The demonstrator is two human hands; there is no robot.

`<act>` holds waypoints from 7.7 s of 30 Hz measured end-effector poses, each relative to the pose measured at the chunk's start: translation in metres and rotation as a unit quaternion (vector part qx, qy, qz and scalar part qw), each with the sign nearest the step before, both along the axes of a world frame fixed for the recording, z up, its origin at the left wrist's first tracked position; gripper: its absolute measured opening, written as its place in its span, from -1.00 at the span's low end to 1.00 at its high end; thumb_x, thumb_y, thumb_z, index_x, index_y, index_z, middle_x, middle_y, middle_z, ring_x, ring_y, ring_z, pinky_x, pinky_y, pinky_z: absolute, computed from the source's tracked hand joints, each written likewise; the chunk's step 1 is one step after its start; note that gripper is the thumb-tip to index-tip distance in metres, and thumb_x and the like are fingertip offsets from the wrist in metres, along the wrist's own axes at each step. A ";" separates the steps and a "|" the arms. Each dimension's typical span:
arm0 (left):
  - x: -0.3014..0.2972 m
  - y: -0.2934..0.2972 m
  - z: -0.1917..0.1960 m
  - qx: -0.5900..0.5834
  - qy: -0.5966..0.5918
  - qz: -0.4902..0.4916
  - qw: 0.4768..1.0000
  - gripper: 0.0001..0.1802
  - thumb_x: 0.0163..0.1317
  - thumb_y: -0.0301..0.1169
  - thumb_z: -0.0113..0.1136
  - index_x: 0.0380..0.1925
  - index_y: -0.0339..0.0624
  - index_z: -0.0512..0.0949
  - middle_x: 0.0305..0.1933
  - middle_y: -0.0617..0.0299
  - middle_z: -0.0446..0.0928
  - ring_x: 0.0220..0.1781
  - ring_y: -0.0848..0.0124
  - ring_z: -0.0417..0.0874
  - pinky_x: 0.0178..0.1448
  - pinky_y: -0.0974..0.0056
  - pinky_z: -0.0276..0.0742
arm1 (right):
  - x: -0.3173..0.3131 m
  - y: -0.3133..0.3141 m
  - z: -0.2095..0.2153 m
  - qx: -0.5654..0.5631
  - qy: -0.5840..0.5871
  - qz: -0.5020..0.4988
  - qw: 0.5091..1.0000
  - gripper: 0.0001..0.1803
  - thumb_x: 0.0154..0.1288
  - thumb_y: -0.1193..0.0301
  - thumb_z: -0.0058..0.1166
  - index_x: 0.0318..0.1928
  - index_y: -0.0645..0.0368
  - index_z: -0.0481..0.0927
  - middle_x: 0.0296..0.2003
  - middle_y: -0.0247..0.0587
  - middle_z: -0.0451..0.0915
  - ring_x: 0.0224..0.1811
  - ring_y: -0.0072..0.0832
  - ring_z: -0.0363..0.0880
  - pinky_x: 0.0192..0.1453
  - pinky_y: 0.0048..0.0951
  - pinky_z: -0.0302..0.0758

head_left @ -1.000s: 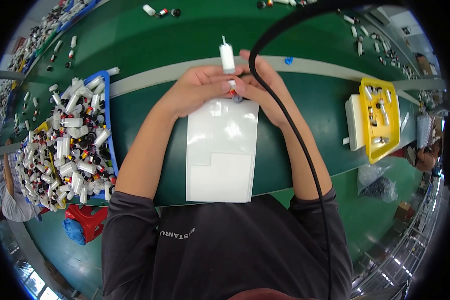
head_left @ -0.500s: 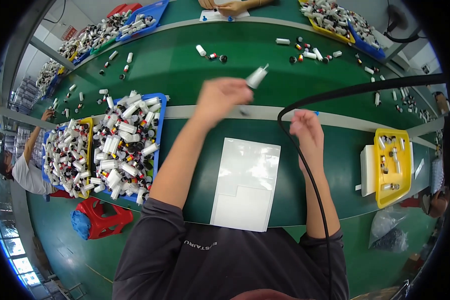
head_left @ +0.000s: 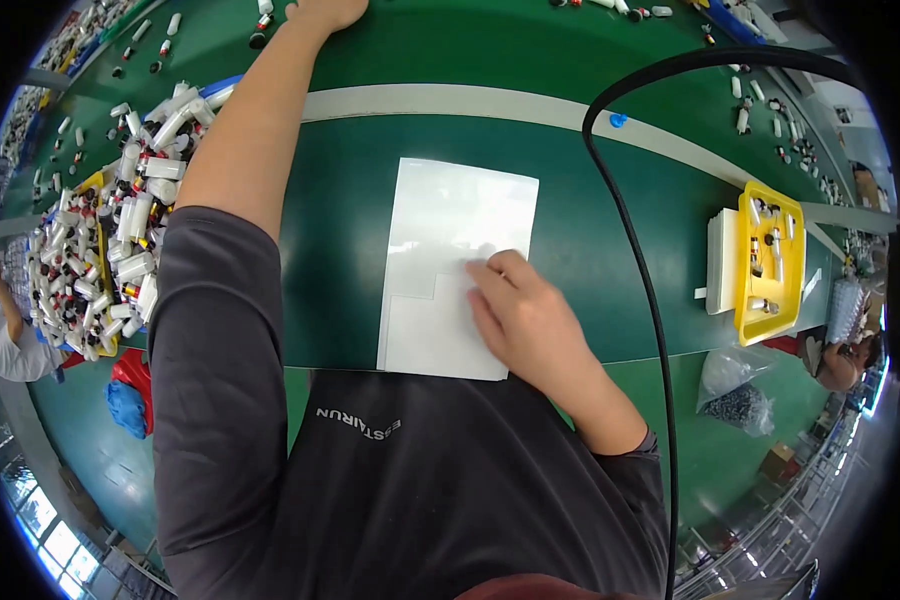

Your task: The person assembles small plastic components by hand, picking them from parts bins and placing them into a white fixture on a conveyor belt.

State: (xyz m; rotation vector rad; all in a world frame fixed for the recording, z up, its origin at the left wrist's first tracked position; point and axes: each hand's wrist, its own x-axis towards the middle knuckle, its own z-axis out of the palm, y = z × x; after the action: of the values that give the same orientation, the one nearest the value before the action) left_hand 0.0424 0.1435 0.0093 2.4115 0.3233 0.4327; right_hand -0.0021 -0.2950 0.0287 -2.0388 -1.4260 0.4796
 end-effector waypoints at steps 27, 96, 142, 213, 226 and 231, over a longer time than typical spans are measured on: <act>-0.044 -0.209 -0.039 -0.782 -0.123 -0.049 0.609 -0.53 0.58 -0.29 -0.06 0.42 -0.09 0.25 0.26 0.12 0.58 -0.19 0.40 0.71 -0.14 0.32 0.68 | -0.014 0.023 -0.015 -0.042 0.073 0.035 0.996 -0.68 0.25 0.49 0.29 -0.13 0.26 0.40 -0.17 -0.02 0.51 -0.41 -0.12 0.62 -0.30 -0.22 0.59; -0.040 -0.186 -0.036 -0.550 -0.034 -0.107 0.827 -0.48 0.30 -0.74 0.10 0.27 -0.25 0.47 0.16 0.08 0.60 0.12 0.38 0.70 0.27 0.33 0.61 | 0.117 0.089 -0.052 0.169 0.448 -0.184 0.859 -0.84 0.36 0.41 0.27 -0.18 0.27 0.67 -0.41 -0.38 0.62 -0.40 -0.70 0.48 -0.28 -0.64 0.40; -0.038 0.008 0.013 0.184 0.208 0.194 0.941 -0.51 0.07 -0.60 0.26 0.08 -0.10 0.69 0.13 -0.10 0.65 0.16 0.02 0.69 0.25 0.10 0.61 | -0.019 0.000 -0.011 -0.069 -0.114 0.080 0.988 -0.77 0.15 0.46 0.30 -0.22 0.26 0.55 -0.23 -0.12 0.48 -0.27 -0.25 0.59 -0.19 -0.32 0.61; -0.037 -0.215 -0.038 -0.545 -0.069 -0.113 0.828 -0.71 0.38 -0.70 0.10 0.06 -0.25 0.46 0.07 0.17 0.58 0.13 0.43 0.64 0.22 0.33 0.57 | 0.127 0.066 -0.026 0.180 0.494 -0.156 0.837 -0.95 0.37 0.56 0.15 -0.20 0.29 0.59 -0.37 -0.26 0.63 -0.36 -0.56 0.57 -0.22 -0.54 0.51; -0.035 -0.216 -0.040 -0.554 -0.083 -0.127 0.819 -0.73 0.38 -0.71 0.11 0.03 -0.26 0.50 -0.01 0.19 0.60 0.05 0.48 0.64 0.14 0.39 0.58 | 0.135 0.056 -0.025 0.214 0.502 -0.125 0.829 -0.97 0.36 0.58 0.11 -0.22 0.25 0.56 -0.35 -0.26 0.67 -0.35 -0.57 0.63 -0.22 -0.56 0.54; -0.037 -0.217 -0.034 -0.540 -0.066 -0.120 0.831 -0.71 0.37 -0.72 0.11 0.05 -0.25 0.50 0.02 0.21 0.59 0.06 0.47 0.64 0.15 0.39 0.57 | 0.135 0.060 -0.032 0.171 0.469 -0.142 0.855 -0.95 0.38 0.56 0.12 -0.18 0.28 0.58 -0.33 -0.26 0.67 -0.32 -0.60 0.63 -0.21 -0.59 0.54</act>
State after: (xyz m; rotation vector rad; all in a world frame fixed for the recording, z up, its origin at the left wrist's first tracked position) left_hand 0.0058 -0.0735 -0.0245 1.2703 0.1278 0.1968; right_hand 0.1325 -0.2354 -0.0035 -1.3478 -0.5420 0.8593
